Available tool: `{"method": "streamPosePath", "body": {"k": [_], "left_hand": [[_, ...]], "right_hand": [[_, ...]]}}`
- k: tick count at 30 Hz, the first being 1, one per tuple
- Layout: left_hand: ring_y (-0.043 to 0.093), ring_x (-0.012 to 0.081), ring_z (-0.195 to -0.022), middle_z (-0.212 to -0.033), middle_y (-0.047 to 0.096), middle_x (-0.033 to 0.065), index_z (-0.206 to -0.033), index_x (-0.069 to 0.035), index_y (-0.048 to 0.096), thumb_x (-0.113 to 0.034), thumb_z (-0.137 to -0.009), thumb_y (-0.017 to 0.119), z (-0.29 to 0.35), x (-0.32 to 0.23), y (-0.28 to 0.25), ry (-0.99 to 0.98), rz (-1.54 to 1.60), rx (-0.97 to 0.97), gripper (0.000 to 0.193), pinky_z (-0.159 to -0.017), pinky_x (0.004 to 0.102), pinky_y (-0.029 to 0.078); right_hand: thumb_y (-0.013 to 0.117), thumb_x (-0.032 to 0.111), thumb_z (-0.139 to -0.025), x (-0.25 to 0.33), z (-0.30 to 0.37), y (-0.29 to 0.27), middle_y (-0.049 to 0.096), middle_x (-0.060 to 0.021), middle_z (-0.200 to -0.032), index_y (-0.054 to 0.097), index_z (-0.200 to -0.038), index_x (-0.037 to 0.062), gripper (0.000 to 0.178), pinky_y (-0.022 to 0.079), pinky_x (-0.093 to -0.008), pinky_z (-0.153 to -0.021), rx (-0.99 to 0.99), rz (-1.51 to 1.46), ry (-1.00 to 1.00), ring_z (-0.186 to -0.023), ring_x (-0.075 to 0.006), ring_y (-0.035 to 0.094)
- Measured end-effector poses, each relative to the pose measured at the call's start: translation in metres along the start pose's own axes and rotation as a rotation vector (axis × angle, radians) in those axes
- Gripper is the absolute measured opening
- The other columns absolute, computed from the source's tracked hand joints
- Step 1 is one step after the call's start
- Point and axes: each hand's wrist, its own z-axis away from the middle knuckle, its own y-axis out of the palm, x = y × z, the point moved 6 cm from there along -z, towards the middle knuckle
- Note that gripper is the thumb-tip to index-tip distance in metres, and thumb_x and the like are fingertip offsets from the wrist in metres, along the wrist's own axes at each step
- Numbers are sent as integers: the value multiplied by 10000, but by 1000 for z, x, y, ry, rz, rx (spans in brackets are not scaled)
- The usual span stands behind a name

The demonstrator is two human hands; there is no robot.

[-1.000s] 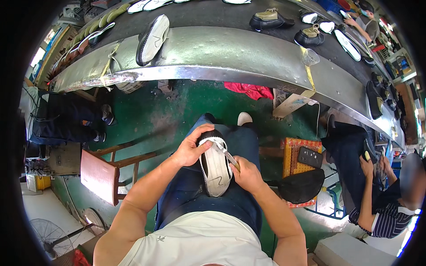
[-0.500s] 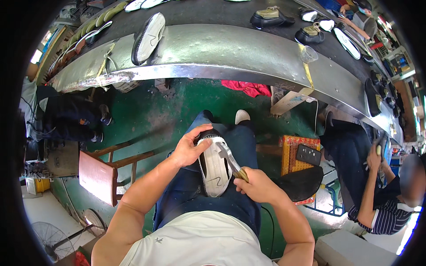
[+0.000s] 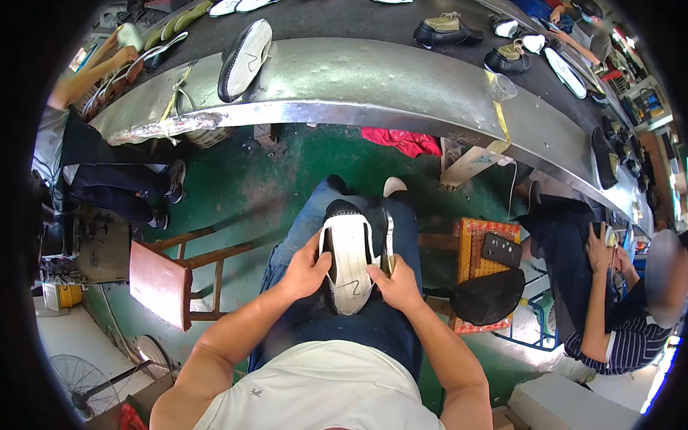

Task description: Trimming and adjusting shoe uppers on lasts using pliers at an assembly line.

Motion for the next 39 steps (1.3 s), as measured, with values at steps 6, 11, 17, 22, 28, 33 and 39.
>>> {"method": "streamPosePath", "body": {"k": [6,11,17,22,28,33,39], "left_hand": [[413,317,-1456,-1567,405,257,-1643,-64,33,30,-781,533,8,0,43,38,87,121,1001,-1180,303,304],[348,338,-1489,-1606,316,270,-1636,-50,-46,-15,-772,598,-12,-7,59,-4,115,517,1079,-1198,314,280],[247,317,-1536,-1645,213,271,-1614,12,-51,-22,-749,635,9,12,83,112,-154,435,1104,-1235,335,204],[233,287,-1538,-1669,188,229,-1620,5,-55,-77,-866,583,11,28,93,202,-88,437,991,-1243,334,164],[508,356,-1375,-1466,534,249,-1487,6,470,-401,-1103,349,-8,62,98,-117,209,-155,572,-1149,374,369],[587,436,-1246,-1347,598,288,-1418,19,532,-299,-1096,362,-7,20,88,96,-178,-181,483,-1071,429,461],[561,431,-1278,-1389,570,286,-1424,49,511,-262,-1079,412,-8,19,83,210,-213,-180,475,-1088,424,449]], "right_hand": [[661,162,-938,-2,19,-8,684,-127,-809,568,-1039,-46,249,547,-338,-588,65,-116,114,-629,-184,690],[633,297,-964,7,57,-64,705,-232,-906,576,-1051,-63,375,536,-464,-778,60,160,203,-802,-417,701],[606,229,-966,26,102,-81,692,-238,-1022,606,-1134,-54,329,544,-490,-822,190,526,-204,-1017,-418,669],[632,183,-936,58,75,-70,676,-212,-976,602,-1194,-45,346,565,-469,-763,210,828,-353,-951,-392,676],[670,158,-904,35,71,-33,655,-200,-899,574,-1044,-8,238,559,-452,-724,326,791,-221,-832,-365,676],[676,146,-904,40,70,-54,636,-218,-912,540,-1039,-24,256,543,-458,-796,205,654,-300,-880,-392,663],[671,129,-903,40,76,-52,630,-217,-992,519,-1077,-30,281,545,-454,-823,219,575,-256,-924,-382,664]]}}
